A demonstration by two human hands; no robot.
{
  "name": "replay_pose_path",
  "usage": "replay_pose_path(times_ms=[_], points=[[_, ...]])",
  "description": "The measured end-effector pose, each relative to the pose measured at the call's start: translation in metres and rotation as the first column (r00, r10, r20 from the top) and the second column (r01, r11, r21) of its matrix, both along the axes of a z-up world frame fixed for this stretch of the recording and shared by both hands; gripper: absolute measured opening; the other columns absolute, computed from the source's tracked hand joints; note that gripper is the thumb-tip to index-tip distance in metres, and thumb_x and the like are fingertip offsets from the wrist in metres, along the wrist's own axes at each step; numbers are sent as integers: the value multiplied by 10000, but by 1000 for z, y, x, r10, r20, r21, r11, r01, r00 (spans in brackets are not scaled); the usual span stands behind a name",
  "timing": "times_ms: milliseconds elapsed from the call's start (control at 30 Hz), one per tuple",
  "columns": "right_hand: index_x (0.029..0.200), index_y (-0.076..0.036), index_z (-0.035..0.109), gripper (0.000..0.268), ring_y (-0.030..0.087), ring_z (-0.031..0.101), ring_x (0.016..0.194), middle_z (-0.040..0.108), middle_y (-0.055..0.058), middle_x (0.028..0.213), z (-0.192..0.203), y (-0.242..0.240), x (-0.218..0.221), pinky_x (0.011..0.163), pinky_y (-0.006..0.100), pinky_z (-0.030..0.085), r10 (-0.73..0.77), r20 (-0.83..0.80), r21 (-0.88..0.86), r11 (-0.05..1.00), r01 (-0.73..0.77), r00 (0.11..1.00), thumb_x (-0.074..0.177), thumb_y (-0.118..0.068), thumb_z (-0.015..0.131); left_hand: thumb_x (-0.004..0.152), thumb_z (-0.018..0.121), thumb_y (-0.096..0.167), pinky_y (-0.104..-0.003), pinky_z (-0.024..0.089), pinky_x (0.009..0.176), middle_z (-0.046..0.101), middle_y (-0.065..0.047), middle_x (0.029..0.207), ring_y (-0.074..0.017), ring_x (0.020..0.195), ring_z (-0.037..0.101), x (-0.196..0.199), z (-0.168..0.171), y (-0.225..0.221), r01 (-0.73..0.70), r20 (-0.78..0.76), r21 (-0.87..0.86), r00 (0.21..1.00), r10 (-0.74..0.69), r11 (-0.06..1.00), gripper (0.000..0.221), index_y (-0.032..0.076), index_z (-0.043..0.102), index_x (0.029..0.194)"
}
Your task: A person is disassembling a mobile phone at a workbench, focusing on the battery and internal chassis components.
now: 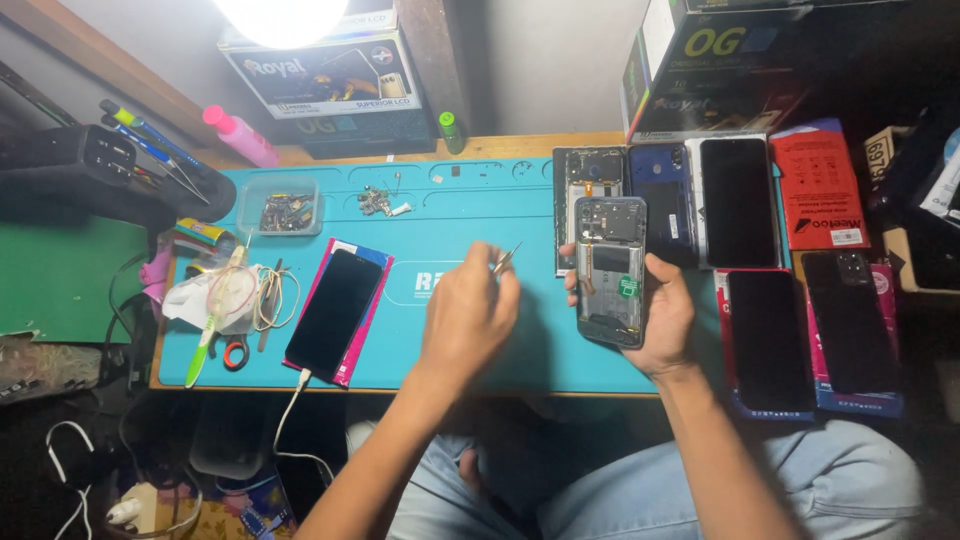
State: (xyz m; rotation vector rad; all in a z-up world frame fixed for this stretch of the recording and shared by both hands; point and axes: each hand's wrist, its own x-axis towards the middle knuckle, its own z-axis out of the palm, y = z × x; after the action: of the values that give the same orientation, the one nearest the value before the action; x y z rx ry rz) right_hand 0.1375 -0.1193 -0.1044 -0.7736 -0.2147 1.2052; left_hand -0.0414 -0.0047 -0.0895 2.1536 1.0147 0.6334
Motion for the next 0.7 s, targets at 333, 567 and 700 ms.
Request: replay_pose_path(times_ms=[333,567,700], points=[[1417,-61,660,658,398,725,1021,726,267,1345,-14,-1,0,919,543,563,36,104,21,999,-39,994,971,-477,413,1014,537,149,-579,597,702,758,-242,849,-498,828,775,-38,-20,-17,3,-312,-123,949,-41,992,187,30,640,1116],[1409,-76,661,664,409,710,1041,710,254,1369,-13,0,-2,914,542,538,11,96,-16,1000,-10,995,957,-501,424,1003,557,83,-469,592,673,740,-205,715,-430,732,768,-52,-11,-16,-106,-37,-183,994,101,977,201,8,744,1019],[1390,-118,673,627,379,704,1045,731,204,1354,-9,0,-4,945,511,533,0,85,-42,999,4,996,953,-502,440,903,810,146,-330,485,551,428,-44,461,-185,501,543,-66,23,-31,-205,185,-306,945,269,930,90,111,823,984]])
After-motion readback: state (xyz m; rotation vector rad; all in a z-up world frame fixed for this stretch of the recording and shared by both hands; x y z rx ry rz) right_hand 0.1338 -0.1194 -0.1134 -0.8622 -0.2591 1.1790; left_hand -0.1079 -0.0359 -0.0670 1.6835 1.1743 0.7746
